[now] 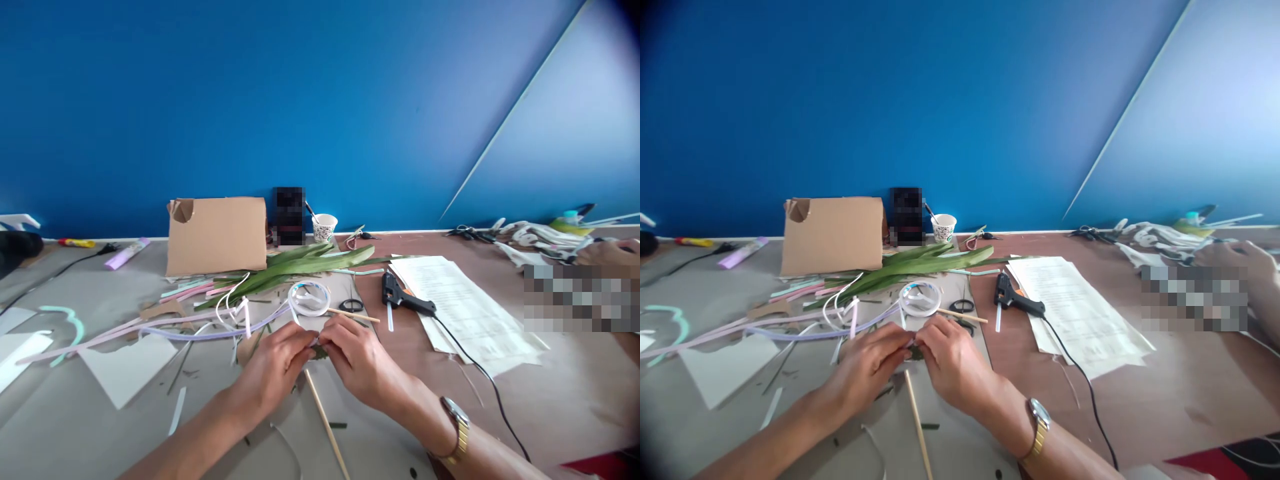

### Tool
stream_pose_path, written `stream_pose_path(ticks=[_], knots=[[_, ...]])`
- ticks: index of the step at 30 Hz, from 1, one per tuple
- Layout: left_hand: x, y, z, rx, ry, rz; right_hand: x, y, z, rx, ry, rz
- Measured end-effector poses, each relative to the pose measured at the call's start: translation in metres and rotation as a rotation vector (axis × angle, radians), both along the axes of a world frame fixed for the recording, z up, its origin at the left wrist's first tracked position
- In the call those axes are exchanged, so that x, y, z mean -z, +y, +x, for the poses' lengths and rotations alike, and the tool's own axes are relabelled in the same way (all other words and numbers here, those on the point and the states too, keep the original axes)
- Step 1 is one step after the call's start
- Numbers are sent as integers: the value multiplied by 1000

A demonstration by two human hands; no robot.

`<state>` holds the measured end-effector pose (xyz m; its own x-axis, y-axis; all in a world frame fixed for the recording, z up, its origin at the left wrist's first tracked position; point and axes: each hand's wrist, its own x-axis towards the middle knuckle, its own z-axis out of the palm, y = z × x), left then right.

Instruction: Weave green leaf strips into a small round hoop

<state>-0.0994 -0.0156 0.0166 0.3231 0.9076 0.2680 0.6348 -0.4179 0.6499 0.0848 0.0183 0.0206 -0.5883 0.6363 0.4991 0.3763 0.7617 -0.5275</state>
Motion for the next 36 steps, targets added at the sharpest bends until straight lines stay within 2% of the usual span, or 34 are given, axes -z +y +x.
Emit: stream_pose_path(ticks=[14, 20, 28, 36], knots=[[-9, 4, -9, 32, -58, -169, -1, 2, 3, -49, -72, -1], [-3, 6, -14, -17, -104, -142, 0, 2, 4, -43, -83, -13], [13, 0, -19, -106, -179, -202, 2, 1, 4, -29, -99, -34], [11, 2, -23, -166, -203, -265, 0, 1, 4, -20, -140, -81]])
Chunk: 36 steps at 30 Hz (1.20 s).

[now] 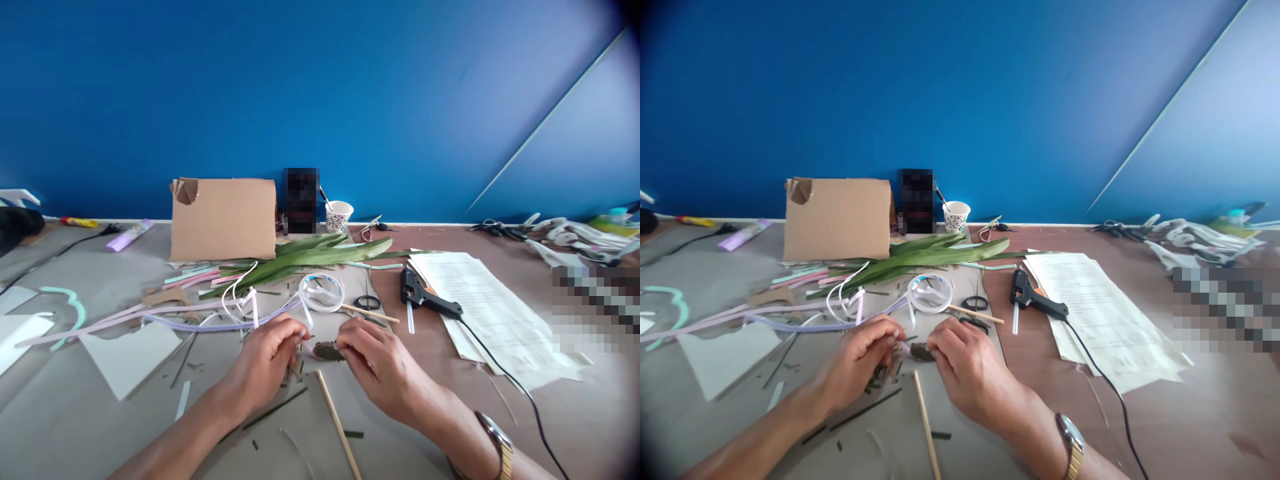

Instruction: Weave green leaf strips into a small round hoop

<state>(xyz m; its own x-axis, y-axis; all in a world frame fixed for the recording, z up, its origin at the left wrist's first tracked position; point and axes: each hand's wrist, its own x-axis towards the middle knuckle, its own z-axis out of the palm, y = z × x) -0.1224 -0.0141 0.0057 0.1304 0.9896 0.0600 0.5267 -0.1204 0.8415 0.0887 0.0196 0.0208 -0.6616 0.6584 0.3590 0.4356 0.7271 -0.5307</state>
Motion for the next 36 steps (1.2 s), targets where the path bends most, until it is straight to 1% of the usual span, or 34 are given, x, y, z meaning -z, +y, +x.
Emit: stream_pose_path(ticks=[5, 9, 13, 25, 30, 36], knots=[[1, 1, 2, 8, -37, 3, 0, 0, 1, 4, 2, -5], [1, -1, 2, 37, 5, 25, 0, 0, 0, 3, 13, 8], [0, 0, 4, 61, 54, 75, 1, 0, -1, 2, 24, 11], [-10, 1, 12, 138, 156, 261, 4, 1, -3, -17, 55, -12], [-8, 2, 12, 148, 186, 280, 2, 1, -4, -19, 65, 1], [-6, 1, 10, 158, 212, 292, 1, 0, -4, -10, 63, -21]])
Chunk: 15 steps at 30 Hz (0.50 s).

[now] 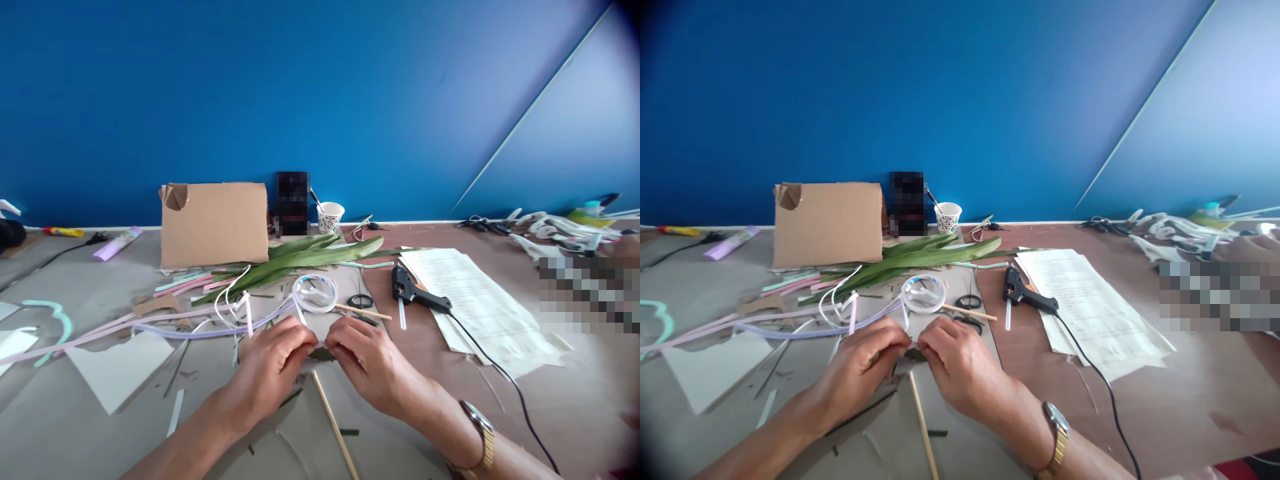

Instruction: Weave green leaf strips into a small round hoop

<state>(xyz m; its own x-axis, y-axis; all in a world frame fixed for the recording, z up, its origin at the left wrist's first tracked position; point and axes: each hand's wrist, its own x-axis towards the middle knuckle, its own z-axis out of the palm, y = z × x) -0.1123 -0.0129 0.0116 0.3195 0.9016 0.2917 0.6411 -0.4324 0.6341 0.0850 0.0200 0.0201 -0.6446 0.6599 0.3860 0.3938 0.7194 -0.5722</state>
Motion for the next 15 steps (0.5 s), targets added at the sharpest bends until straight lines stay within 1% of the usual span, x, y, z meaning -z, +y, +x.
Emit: stream_pose_path(ticks=[4, 8, 15], knots=[[0, 1, 0, -2, 2, -8, -1, 1, 0, -2, 12, -20], [0, 3, 0, 27, -15, -12, -2, 1, 0, -11, 37, -36], [-3, 2, 0, 44, 1, -28, -1, 2, 0, -7, 32, -61]])
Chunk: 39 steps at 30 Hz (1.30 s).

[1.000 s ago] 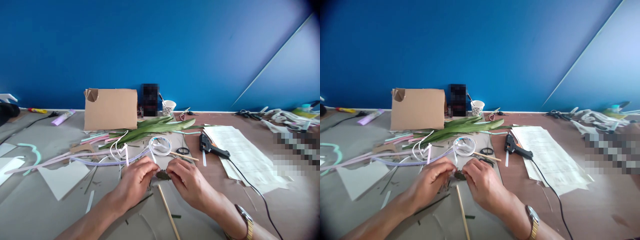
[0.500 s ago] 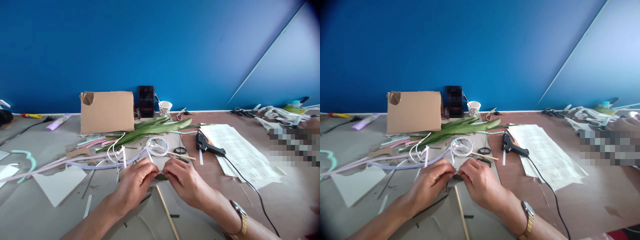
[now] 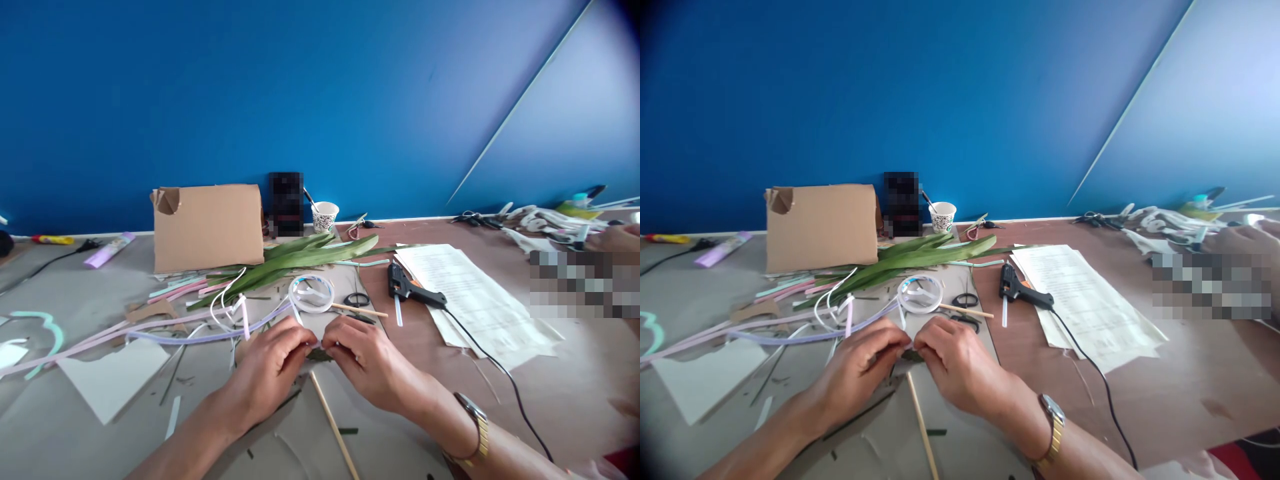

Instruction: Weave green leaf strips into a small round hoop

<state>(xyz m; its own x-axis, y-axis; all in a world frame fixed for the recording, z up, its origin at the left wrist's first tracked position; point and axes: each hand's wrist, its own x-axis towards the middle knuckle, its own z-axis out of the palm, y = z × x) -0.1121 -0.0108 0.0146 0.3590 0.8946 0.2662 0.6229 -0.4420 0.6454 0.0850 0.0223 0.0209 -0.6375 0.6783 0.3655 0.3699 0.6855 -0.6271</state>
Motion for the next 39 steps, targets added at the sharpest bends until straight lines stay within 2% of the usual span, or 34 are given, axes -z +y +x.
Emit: stream_pose_path(ticks=[6, 17, 20, 26, 31, 34, 39], knots=[[-3, 0, -1, -23, 46, -26, 1, 0, 1, -8, -3, 0], [-2, 2, -3, 64, 4, -25, 3, -1, 1, 7, 22, 7], [-2, 2, -3, 54, 41, -29, 6, 0, 1, 23, 42, 49], [-2, 2, -5, 60, 46, -33, 8, 0, 1, -62, 55, 155], [-1, 4, -5, 39, 11, -53, 7, 1, 0, -74, 22, 203], [-1, 4, -4, 26, -5, -80, 5, 2, 0, -92, 34, 181], [-3, 2, -2, -100, 24, -180, 3, 4, 0, -100, 17, 143]])
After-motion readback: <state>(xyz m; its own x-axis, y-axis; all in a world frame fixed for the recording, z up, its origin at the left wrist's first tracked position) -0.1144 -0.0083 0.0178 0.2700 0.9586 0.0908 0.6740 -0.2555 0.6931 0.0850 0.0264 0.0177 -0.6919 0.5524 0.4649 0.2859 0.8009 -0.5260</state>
